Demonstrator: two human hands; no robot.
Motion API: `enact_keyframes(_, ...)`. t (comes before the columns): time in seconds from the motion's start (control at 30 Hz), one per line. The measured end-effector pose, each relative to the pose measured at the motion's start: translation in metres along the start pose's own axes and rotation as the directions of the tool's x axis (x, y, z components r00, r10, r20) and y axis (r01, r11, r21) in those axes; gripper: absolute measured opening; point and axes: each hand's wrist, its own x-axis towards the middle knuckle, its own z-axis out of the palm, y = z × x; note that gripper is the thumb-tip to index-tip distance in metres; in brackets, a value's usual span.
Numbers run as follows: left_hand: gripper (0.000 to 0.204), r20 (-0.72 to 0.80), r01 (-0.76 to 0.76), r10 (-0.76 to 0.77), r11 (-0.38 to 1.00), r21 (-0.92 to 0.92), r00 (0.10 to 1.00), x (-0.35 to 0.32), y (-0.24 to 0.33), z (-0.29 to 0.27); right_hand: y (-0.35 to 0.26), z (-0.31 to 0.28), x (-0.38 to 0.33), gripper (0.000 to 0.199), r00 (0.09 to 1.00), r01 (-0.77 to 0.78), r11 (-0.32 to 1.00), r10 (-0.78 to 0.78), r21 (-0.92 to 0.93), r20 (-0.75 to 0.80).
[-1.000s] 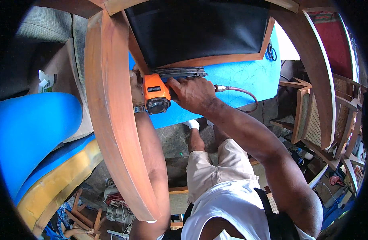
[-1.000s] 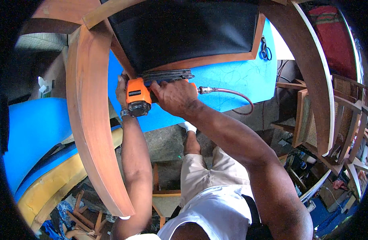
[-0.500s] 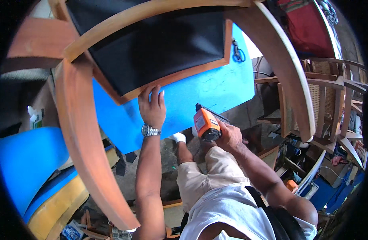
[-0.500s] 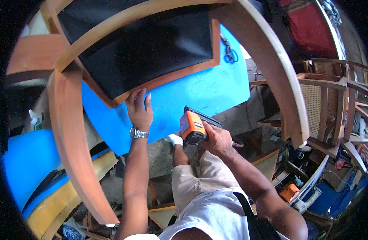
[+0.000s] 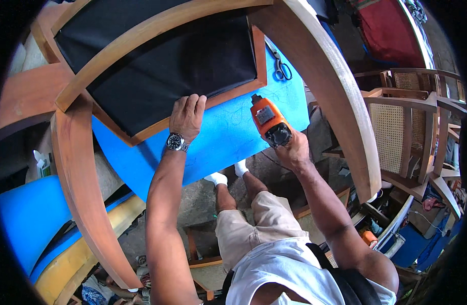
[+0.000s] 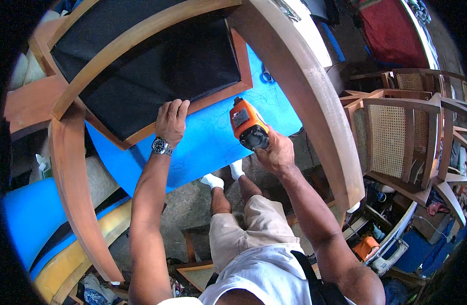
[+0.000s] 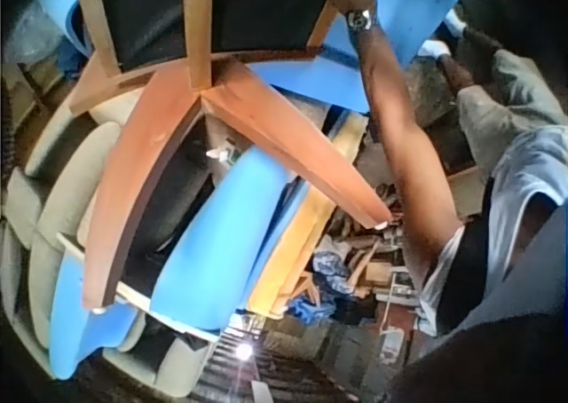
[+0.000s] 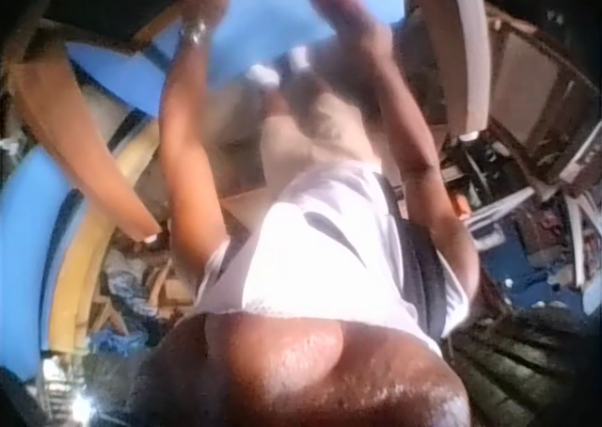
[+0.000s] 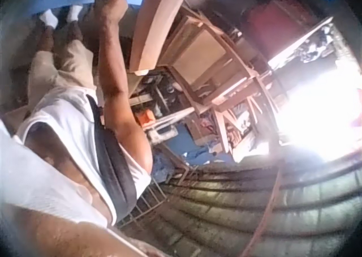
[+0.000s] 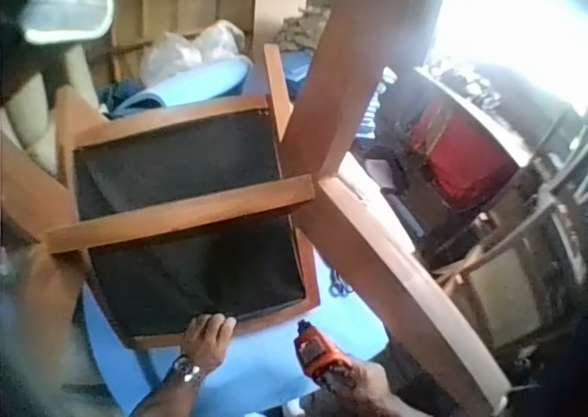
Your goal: Secure a fabric backing to the underside of a chair seat using a pneumatic staple gun and trimming excess with scissors.
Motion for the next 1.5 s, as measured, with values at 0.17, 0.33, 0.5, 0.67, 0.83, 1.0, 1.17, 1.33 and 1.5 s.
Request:
enact_keyframes(0.17, 0.035, -0.026, -0.076, 0.077, 0.996, 0.038, 0.997, 0.0, 0.008, 0.007, 0.012, -0.007, 0.023, 0.046, 0.998, -0.022, 0.996, 0.027, -0.092, 0.054)
enact_keyframes(0.33, 0.048, -0.028, -0.032, 0.033, 0.998, 0.049, 0.999, -0.012, 0.016, 0.021, 0.02, -0.012, 0.043, 0.039, 0.997, -0.043, 0.998, 0.046, -0.052, 0.064)
enact_keyframes(0.5, 0.048, -0.004, -0.015, 0.015, 0.999, 0.04, 1.0, -0.018, 0.013, 0.027, 0.023, -0.007, 0.056, 0.035, 0.999, 0.001, 1.0, 0.0, -0.025, 0.049)
enact_keyframes(0.67, 0.047, -0.033, 0.029, -0.026, 0.996, 0.082, 0.999, -0.02, 0.02, 0.021, 0.021, 0.002, 0.064, 0.037, 0.997, 0.027, 0.995, -0.021, -0.094, 0.073)
enact_keyframes(0.83, 0.045, 0.012, 0.117, -0.118, 0.988, 0.098, 0.993, -0.029, 0.021, 0.02, 0.014, 0.015, 0.061, 0.033, 0.993, -0.058, 0.992, 0.07, -0.116, 0.097)
enact_keyframes(1.0, 0.049, 0.036, 0.13, -0.132, 0.99, 0.058, 0.991, -0.046, 0.013, 0.012, -0.022, 0.036, 0.049, 0.036, 0.984, -0.004, 0.994, 0.023, -0.112, 0.176)
enact_keyframes(1.17, 0.051, 0.106, 0.143, -0.141, 0.99, -0.01, 0.984, -0.056, 0.002, 0.003, -0.03, 0.07, 0.051, 0.041, 0.993, 0.027, 0.997, -0.018, -0.071, 0.119)
enact_keyframes(1.33, 0.053, 0.154, 0.156, -0.155, 0.988, 0.006, 0.976, -0.087, -0.026, -0.016, -0.06, 0.088, 0.033, 0.042, 0.982, 0.029, 0.989, -0.001, -0.146, 0.188)
enact_keyframes(1.5, 0.056, 0.175, 0.185, -0.183, 0.983, 0.004, 0.967, -0.117, -0.05, -0.033, -0.093, 0.124, 0.024, 0.041, 0.98, 0.101, 0.995, -0.098, -0.009, 0.172)
